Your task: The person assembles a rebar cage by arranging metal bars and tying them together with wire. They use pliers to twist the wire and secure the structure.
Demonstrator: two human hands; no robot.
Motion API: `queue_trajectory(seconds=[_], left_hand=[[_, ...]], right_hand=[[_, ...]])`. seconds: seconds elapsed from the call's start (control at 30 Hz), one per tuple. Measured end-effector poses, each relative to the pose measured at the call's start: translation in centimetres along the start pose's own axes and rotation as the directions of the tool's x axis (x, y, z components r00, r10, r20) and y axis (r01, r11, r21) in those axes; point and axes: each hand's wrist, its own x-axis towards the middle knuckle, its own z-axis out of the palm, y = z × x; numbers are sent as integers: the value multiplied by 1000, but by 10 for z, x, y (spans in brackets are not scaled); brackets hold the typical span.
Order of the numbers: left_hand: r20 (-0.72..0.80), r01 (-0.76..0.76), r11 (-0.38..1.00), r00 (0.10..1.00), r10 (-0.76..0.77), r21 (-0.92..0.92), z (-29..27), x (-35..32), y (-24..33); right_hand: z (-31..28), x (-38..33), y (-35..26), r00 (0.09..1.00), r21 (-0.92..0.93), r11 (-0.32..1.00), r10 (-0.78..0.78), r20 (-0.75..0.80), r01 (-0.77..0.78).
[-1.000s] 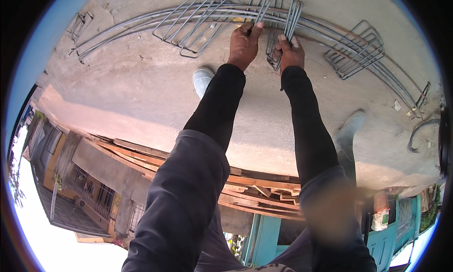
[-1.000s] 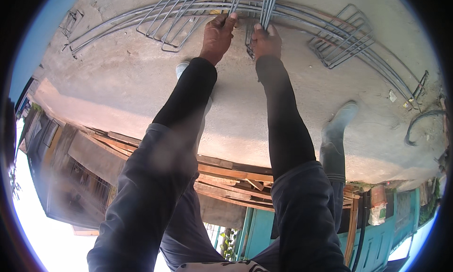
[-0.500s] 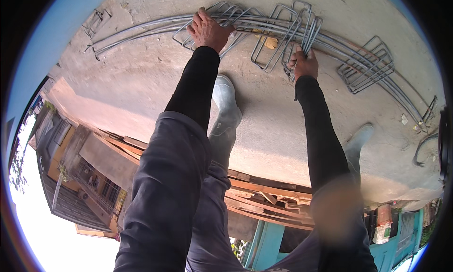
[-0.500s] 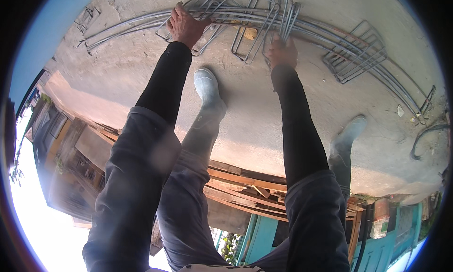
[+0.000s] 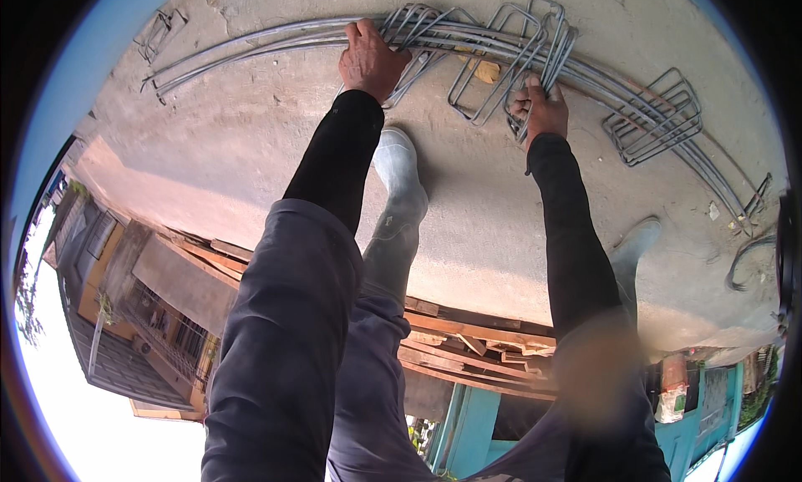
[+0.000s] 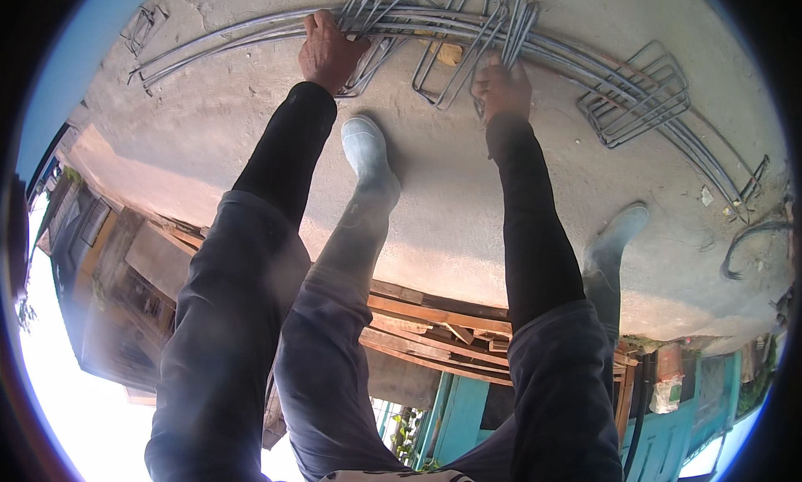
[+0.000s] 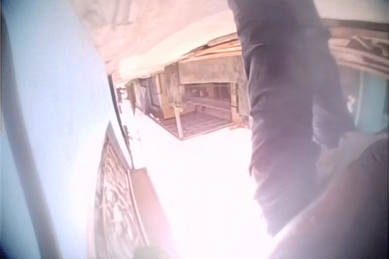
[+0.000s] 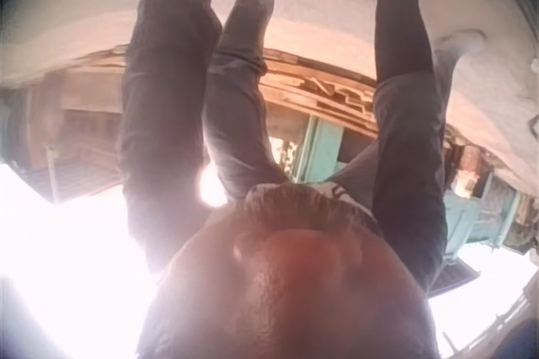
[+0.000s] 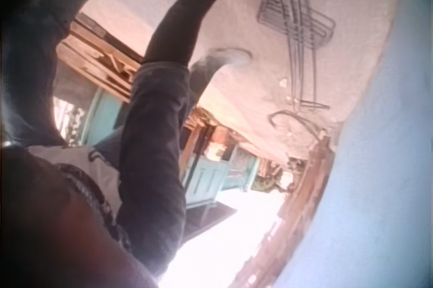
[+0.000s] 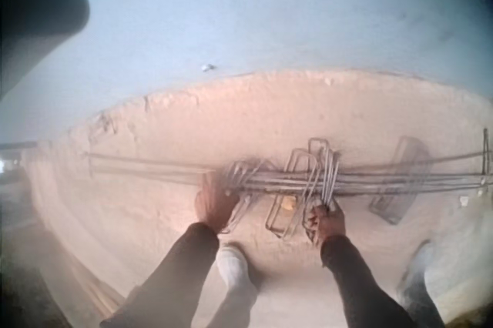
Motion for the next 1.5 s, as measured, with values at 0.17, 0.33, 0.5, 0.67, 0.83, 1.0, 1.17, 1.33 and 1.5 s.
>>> queue_trajectory(seconds=[0.17,0.33,0.5,0.67,0.83,1.0,1.17,1.33,1.5], left_hand=[[228,301,896,945,-234,-327,13,-32,14],[361,418,308,905,-226,-855,7,-25,34],[259,337,337,931,-256,-879,18,-1,8],[318,370,267,923,-217,-890,8,17,5],[-345,243,929,878,-333,-278,-1,8,25],[-240,9,981,969,-56,-193,6,-45,77],[-20,71,894,996,-89,-443,43,-62,185],[76,278,756,953,-292,-592,74,-53,202],[80,217,840,976,-204,-497,73,-59,212]], right_hand=[[11,-1,-1,995,89,992,93,-42,-89],[10,18,15,971,-58,998,6,-240,-21],[20,13,-2,991,-264,962,-99,-87,73],[14,37,5,922,-476,863,-308,-233,168],[-14,22,-16,730,-714,669,-591,-343,207],[-167,32,-35,555,-619,783,-486,-675,-67],[-253,79,-52,777,-651,754,-357,-519,-88],[-211,64,-63,897,44,966,-219,-385,255],[-195,62,-73,976,167,985,64,-207,-29]])
